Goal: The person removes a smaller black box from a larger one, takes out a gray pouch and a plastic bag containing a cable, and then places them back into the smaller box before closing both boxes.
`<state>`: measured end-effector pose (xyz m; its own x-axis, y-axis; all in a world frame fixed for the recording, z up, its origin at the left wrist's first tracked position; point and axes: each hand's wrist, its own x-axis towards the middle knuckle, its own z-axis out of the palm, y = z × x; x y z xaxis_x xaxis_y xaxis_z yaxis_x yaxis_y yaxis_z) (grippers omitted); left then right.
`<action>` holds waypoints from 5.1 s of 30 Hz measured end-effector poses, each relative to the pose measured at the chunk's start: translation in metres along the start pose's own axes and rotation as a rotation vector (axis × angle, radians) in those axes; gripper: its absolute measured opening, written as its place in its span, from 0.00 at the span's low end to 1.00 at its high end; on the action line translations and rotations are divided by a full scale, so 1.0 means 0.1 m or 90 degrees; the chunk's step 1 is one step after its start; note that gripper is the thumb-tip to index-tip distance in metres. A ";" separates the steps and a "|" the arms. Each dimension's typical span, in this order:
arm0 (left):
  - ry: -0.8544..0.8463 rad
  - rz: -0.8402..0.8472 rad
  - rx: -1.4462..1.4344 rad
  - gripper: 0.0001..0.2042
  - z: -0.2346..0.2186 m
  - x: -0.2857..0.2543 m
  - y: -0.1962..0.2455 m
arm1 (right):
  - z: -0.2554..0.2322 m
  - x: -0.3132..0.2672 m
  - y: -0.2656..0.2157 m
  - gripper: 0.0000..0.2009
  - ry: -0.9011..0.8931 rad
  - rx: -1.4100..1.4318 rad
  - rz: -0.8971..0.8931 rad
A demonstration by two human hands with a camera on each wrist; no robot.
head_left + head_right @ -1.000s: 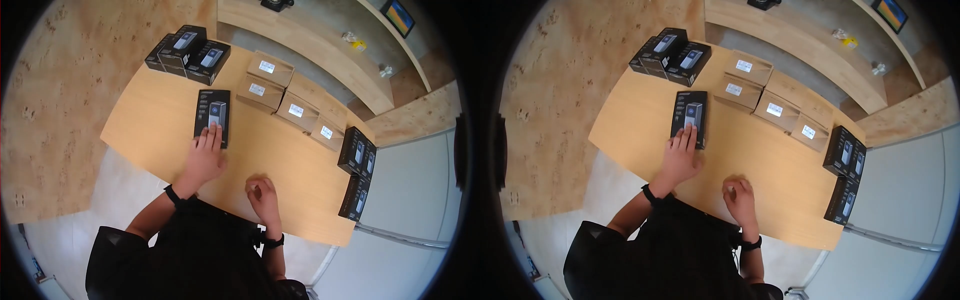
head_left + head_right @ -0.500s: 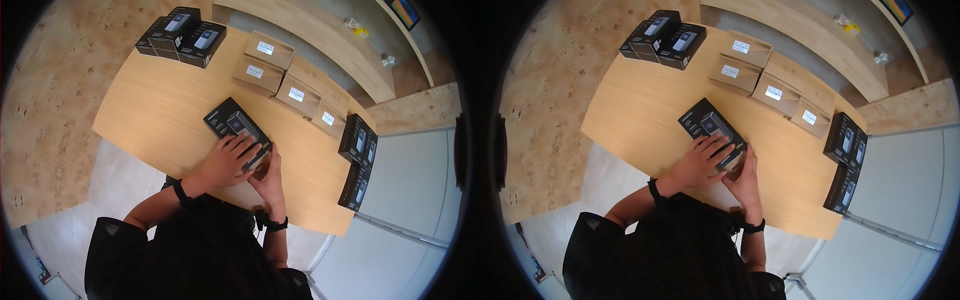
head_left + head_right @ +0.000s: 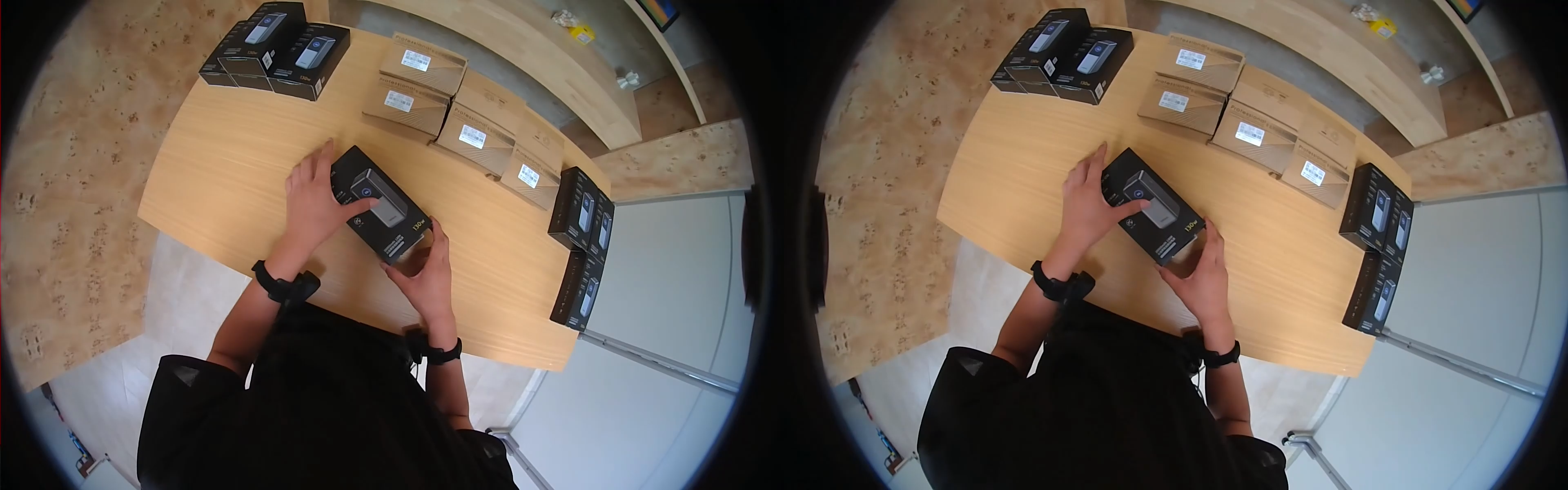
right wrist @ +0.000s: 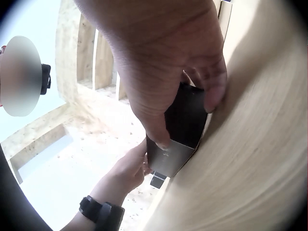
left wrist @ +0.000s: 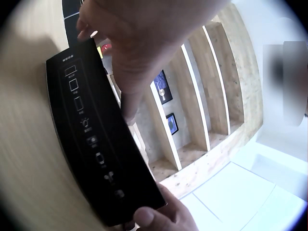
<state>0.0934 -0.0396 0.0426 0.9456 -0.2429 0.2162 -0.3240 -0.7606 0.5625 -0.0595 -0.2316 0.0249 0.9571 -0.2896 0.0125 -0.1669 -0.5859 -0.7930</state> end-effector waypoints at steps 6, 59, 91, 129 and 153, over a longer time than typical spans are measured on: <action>-0.097 -0.068 -0.106 0.54 0.00 0.06 -0.04 | 0.00 0.00 0.02 0.59 0.001 -0.019 -0.004; -0.335 0.170 -0.424 0.26 0.17 -0.44 -0.33 | 0.17 -0.70 -0.20 0.25 0.221 0.084 0.139; -0.309 0.249 -0.155 0.40 0.01 -0.63 0.40 | -0.07 -0.17 -0.03 0.22 0.176 0.090 -0.027; -0.346 0.186 -0.207 0.43 0.02 -0.56 0.11 | 0.01 -0.14 -0.27 0.42 0.178 -0.074 0.084; -0.372 0.218 -0.164 0.45 -0.03 -0.69 -0.12 | -0.27 -0.24 -0.03 0.19 0.329 -0.162 -0.091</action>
<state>0.0319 -0.0116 0.0230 0.6265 -0.7794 -0.0071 -0.5330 -0.4350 0.7257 -0.0884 -0.2431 0.0435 0.7451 -0.4884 0.4542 -0.1575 -0.7906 -0.5917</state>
